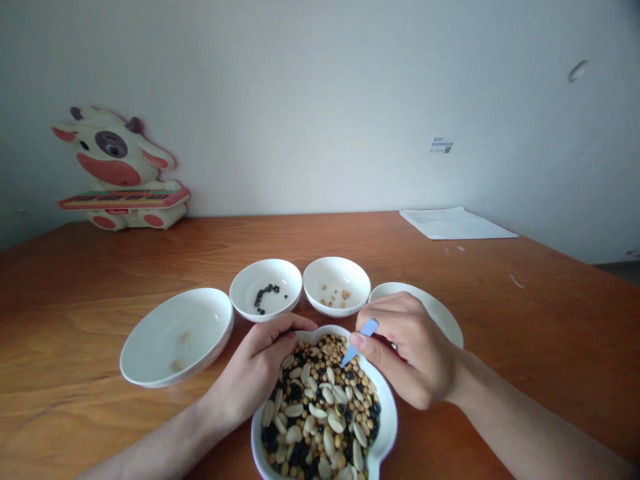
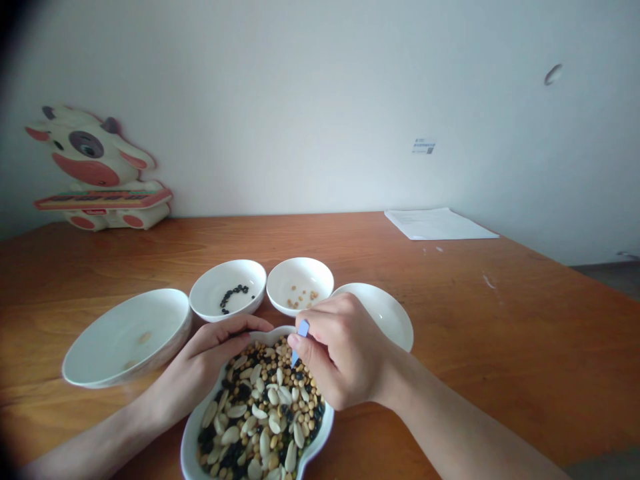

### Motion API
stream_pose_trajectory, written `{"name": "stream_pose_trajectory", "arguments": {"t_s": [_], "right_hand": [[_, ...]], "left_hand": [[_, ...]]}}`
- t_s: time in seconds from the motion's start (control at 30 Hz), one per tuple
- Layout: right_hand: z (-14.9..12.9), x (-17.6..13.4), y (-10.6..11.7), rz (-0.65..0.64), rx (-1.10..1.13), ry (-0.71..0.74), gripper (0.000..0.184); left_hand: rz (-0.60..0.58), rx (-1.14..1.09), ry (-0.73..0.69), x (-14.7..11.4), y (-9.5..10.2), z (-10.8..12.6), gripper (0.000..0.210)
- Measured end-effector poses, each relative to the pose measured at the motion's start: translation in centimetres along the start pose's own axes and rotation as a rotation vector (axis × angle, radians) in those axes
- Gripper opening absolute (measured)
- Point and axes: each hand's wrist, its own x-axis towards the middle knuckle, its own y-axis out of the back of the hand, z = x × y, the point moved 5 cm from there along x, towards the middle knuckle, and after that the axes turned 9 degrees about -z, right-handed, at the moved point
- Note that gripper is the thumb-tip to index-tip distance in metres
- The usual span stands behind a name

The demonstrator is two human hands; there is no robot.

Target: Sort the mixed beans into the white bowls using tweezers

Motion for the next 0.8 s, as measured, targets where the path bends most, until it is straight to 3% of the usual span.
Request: {"name": "stream_pose_trajectory", "arguments": {"t_s": [0.8], "right_hand": [[-0.24,0.38,0.31,0.048,-0.082,-0.051,0.036]], "left_hand": [[0.013,-0.039,-0.005,0.01,-0.09,0.00,0.025]]}}
